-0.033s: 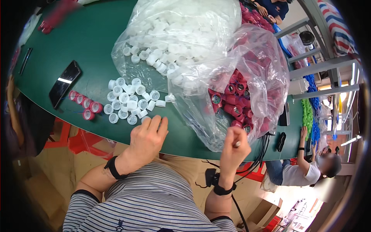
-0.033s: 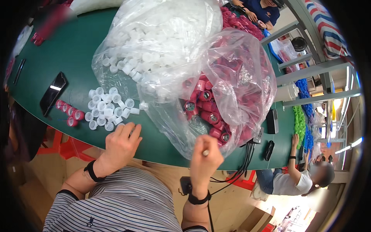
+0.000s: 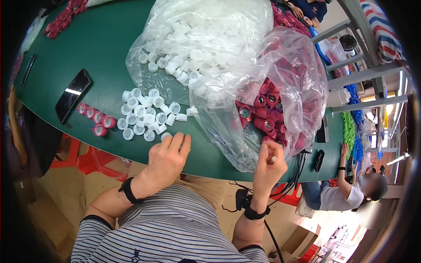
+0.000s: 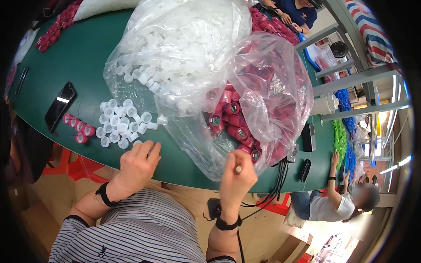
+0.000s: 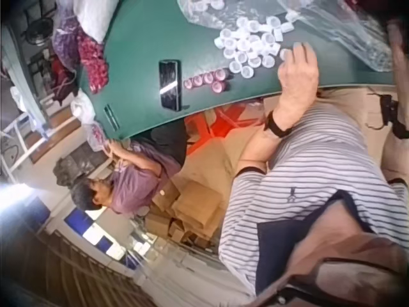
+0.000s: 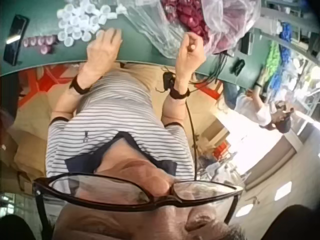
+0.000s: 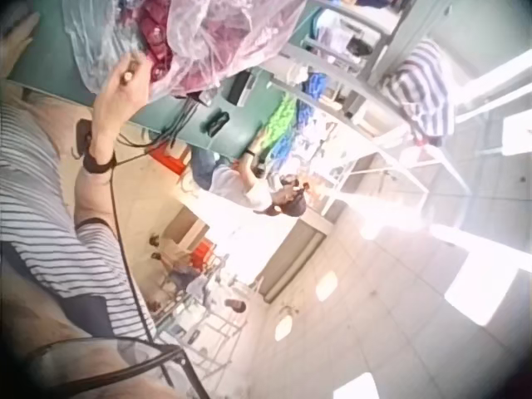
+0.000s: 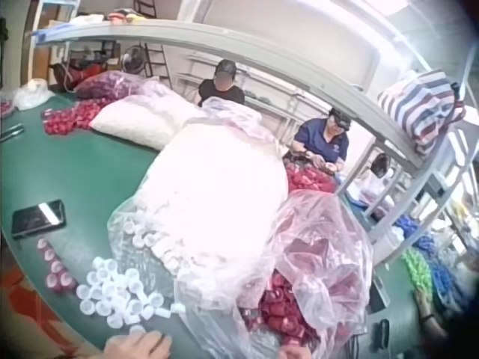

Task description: Assembling plastic components into bottle caps using a wooden pick to press inserts into place.

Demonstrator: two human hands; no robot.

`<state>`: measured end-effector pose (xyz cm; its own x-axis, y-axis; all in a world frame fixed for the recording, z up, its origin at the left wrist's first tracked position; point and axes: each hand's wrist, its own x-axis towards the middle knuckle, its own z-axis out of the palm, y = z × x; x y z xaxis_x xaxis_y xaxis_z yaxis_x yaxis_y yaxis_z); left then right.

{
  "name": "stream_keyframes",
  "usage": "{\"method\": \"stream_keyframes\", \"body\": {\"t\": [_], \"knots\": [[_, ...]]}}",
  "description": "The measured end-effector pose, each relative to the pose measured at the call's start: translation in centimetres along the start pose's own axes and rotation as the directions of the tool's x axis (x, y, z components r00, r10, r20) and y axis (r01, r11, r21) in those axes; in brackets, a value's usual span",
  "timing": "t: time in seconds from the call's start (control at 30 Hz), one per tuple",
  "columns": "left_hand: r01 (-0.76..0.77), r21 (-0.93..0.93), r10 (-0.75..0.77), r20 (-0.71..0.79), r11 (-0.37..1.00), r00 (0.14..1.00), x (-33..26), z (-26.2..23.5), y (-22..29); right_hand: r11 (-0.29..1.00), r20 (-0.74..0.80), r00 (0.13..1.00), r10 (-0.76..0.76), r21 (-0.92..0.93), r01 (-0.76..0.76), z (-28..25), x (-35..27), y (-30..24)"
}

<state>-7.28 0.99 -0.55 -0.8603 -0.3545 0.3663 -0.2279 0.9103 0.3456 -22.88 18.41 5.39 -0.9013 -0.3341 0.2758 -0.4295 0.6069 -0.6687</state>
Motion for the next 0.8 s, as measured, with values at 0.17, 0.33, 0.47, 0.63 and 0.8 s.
{"method": "stream_keyframes", "body": {"t": [0.17, 0.33, 0.47, 0.63, 0.8], "knots": [[-0.064, -0.015, 0.064, 0.008, 0.998, 0.998, -0.2, 0.2, 0.4, 0.994, 0.065, 0.994, -0.09, -0.053, 0.093, 1.8, 2.5, 1.3], [-0.067, -0.164, 0.051, -0.1, 0.984, 0.994, 0.1, 0.3, -0.5, 0.96, 0.208, 0.971, -0.12, -0.225, 0.167, 3.9, 3.6, -0.1], [-0.065, -0.144, 0.053, -0.088, 0.987, 0.995, 0.0, 0.1, -0.2, 0.945, 0.213, 0.962, -0.168, -0.242, 0.219, 4.3, 3.6, 0.4], [-0.096, -0.228, 0.08, -0.076, 0.969, 0.994, -0.4, 0.4, 0.3, 0.962, 0.179, 0.974, -0.136, -0.213, 0.173, 3.8, 2.9, 0.3], [-0.065, -0.284, 0.037, -0.104, 0.957, 0.994, 0.2, -0.8, 1.0, 0.996, 0.139, 0.988, -0.068, -0.046, 0.075, 1.4, 0.4, -1.3]]}}
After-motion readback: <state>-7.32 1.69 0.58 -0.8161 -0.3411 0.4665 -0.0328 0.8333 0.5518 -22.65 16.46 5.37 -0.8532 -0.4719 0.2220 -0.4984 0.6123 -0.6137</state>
